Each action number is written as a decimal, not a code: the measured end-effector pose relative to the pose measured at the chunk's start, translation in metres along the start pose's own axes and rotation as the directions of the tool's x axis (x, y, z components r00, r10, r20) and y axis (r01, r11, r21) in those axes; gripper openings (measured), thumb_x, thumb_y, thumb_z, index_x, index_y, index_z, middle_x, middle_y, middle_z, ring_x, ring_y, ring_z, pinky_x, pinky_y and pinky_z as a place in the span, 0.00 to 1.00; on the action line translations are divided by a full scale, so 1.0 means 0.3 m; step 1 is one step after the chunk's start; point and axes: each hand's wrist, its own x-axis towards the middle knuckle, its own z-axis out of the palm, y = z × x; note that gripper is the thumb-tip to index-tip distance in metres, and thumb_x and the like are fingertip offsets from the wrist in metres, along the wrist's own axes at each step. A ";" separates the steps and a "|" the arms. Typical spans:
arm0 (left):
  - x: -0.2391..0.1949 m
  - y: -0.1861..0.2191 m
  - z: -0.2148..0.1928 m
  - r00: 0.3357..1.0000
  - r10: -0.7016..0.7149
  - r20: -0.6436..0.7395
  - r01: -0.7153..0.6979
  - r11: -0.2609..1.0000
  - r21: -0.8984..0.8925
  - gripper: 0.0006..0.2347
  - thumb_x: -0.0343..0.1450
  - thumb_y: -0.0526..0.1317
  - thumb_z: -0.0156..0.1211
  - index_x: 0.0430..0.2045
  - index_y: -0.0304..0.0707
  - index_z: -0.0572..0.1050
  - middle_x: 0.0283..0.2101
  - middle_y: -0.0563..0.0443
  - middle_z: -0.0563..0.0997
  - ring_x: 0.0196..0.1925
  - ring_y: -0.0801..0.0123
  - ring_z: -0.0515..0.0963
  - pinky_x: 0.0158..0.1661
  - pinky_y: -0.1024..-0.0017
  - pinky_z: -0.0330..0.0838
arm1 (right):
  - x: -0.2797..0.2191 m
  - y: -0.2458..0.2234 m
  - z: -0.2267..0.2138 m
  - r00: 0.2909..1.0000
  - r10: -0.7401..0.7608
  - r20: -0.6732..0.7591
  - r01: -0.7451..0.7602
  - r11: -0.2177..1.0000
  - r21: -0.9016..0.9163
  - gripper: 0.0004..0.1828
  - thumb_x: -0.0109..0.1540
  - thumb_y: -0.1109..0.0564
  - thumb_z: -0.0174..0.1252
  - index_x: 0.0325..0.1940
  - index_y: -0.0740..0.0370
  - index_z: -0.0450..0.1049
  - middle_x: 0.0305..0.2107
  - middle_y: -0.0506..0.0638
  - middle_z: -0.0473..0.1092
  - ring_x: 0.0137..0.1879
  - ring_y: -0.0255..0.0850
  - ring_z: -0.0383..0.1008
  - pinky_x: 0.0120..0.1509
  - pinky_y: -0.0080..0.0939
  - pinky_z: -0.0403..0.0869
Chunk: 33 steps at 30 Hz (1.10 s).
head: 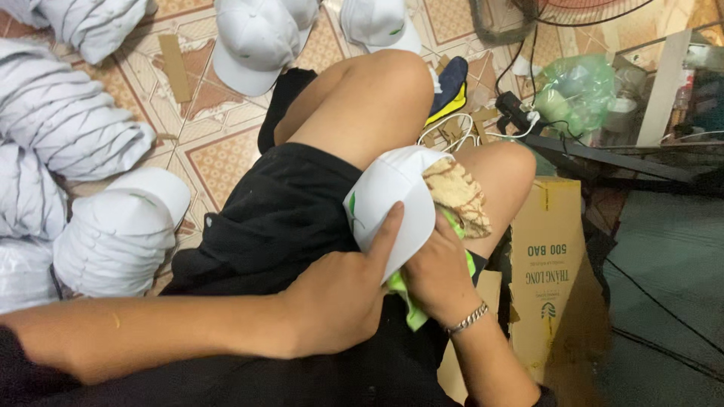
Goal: The person sits on the floor and finishes white baseball caps by stuffing them with fabric, using a hairdryer to heat the logo, and spraying them with a can. The person handles multiple caps one at a time, repeating the stuffing, heating, and spraying steps.
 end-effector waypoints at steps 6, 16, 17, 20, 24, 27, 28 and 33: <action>0.030 0.017 -0.015 0.984 0.061 -0.168 -0.073 0.995 -0.067 0.40 0.63 0.29 0.51 0.70 0.18 0.35 0.17 0.28 0.76 0.19 0.38 0.79 0.27 0.49 0.75 | 0.074 -0.002 0.057 0.995 0.027 -0.094 -0.041 0.988 -0.152 0.12 0.53 0.57 0.60 0.40 0.61 0.80 0.37 0.52 0.78 0.50 0.49 0.77 0.66 0.54 0.69; 0.021 -0.013 -0.134 0.897 0.207 -0.391 -0.319 0.916 -0.245 0.22 0.68 0.34 0.54 0.58 0.27 0.67 0.36 0.36 0.84 0.39 0.53 0.88 0.39 0.64 0.79 | -0.073 -0.164 -0.075 0.809 0.343 -0.477 -0.118 0.890 0.440 0.22 0.54 0.57 0.72 0.51 0.64 0.77 0.47 0.58 0.76 0.54 0.49 0.79 0.60 0.43 0.76; 0.017 -0.026 -0.135 0.890 0.215 -0.403 -0.315 0.927 -0.201 0.21 0.68 0.35 0.56 0.56 0.26 0.68 0.37 0.35 0.84 0.39 0.52 0.88 0.39 0.63 0.79 | -0.074 -0.171 -0.077 0.864 0.272 -0.423 -0.050 0.884 0.465 0.24 0.53 0.58 0.71 0.52 0.64 0.77 0.46 0.59 0.76 0.53 0.50 0.78 0.58 0.43 0.76; 0.003 -0.046 -0.097 0.956 0.112 -0.270 -0.171 0.963 -0.208 0.20 0.66 0.37 0.59 0.52 0.27 0.69 0.30 0.35 0.84 0.34 0.51 0.88 0.36 0.63 0.80 | -0.071 -0.181 -0.056 0.909 0.243 -0.339 -0.115 0.927 0.357 0.20 0.54 0.63 0.70 0.50 0.61 0.79 0.47 0.57 0.77 0.53 0.50 0.79 0.57 0.43 0.76; -0.009 -0.052 -0.061 0.961 0.106 -0.255 -0.183 0.935 -0.302 0.27 0.64 0.32 0.49 0.62 0.26 0.61 0.26 0.35 0.83 0.28 0.48 0.86 0.33 0.61 0.79 | -0.045 -0.148 -0.006 0.923 0.257 -0.288 -0.156 0.931 0.330 0.16 0.55 0.67 0.65 0.47 0.60 0.81 0.45 0.51 0.79 0.47 0.45 0.79 0.50 0.40 0.77; -0.006 -0.041 -0.040 0.987 -0.118 -0.108 0.089 0.966 -0.244 0.44 0.63 0.32 0.48 0.79 0.39 0.38 0.19 0.34 0.80 0.21 0.46 0.83 0.31 0.59 0.78 | -0.014 -0.106 0.059 0.953 0.215 -0.212 -0.176 0.966 0.188 0.11 0.52 0.65 0.66 0.38 0.58 0.81 0.38 0.49 0.78 0.41 0.46 0.77 0.45 0.42 0.76; -0.001 -0.033 -0.033 0.988 -0.094 -0.119 0.070 0.979 -0.194 0.44 0.62 0.32 0.50 0.77 0.36 0.37 0.18 0.32 0.79 0.21 0.43 0.82 0.31 0.57 0.76 | -0.001 -0.095 0.090 0.965 0.203 -0.167 -0.184 0.975 0.126 0.09 0.52 0.63 0.67 0.35 0.57 0.81 0.34 0.49 0.77 0.39 0.46 0.77 0.43 0.44 0.76; 0.018 0.046 0.002 0.978 0.056 -0.203 -0.064 0.997 -0.035 0.42 0.62 0.33 0.54 0.72 0.27 0.38 0.17 0.29 0.76 0.19 0.39 0.78 0.26 0.51 0.74 | -0.046 0.000 0.194 0.921 0.329 -0.209 -0.267 0.923 0.277 0.12 0.54 0.57 0.67 0.41 0.56 0.75 0.38 0.50 0.73 0.44 0.45 0.75 0.49 0.45 0.73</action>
